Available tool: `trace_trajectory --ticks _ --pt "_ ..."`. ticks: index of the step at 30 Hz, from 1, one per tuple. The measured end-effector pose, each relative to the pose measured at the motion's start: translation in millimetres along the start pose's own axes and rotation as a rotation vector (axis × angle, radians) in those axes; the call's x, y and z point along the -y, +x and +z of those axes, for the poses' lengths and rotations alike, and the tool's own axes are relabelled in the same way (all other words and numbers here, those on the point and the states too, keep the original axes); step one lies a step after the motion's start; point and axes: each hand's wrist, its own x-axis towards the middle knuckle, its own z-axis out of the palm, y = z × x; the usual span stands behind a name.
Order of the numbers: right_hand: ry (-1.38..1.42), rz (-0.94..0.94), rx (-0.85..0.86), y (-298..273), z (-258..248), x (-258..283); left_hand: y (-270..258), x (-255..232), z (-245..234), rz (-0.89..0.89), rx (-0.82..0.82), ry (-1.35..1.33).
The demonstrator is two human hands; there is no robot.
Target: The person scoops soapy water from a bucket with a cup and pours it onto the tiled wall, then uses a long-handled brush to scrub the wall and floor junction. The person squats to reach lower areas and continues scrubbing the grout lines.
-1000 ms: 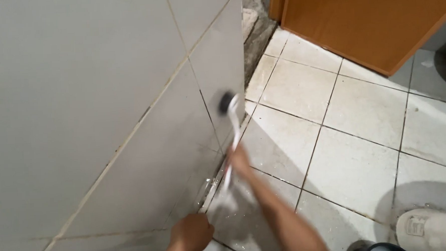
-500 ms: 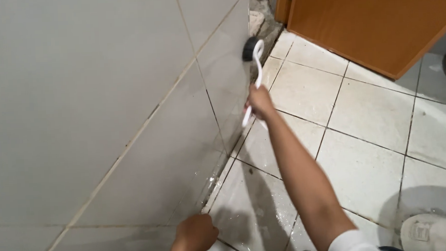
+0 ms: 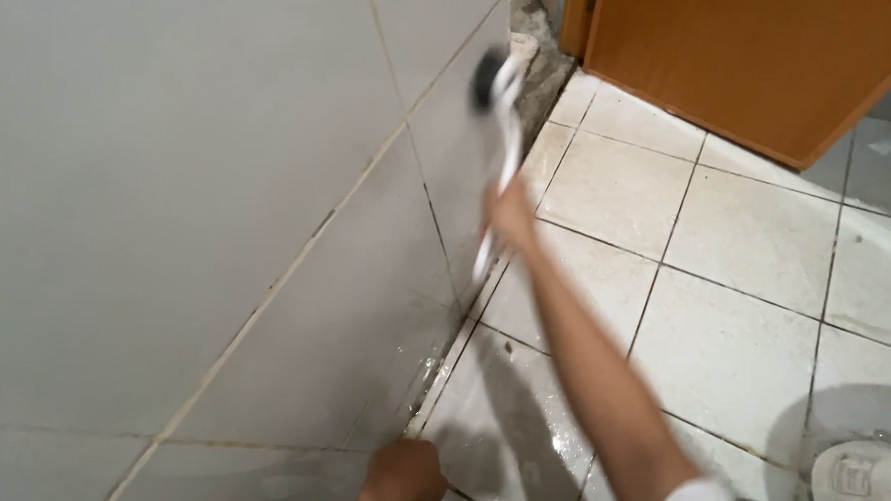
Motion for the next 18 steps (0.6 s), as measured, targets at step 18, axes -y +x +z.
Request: trace_trajectory --ticks 18 --pt "-0.273 -0.101 0.038 -182 45 49 2 -3 -7 0.042 -0.437 -0.035"
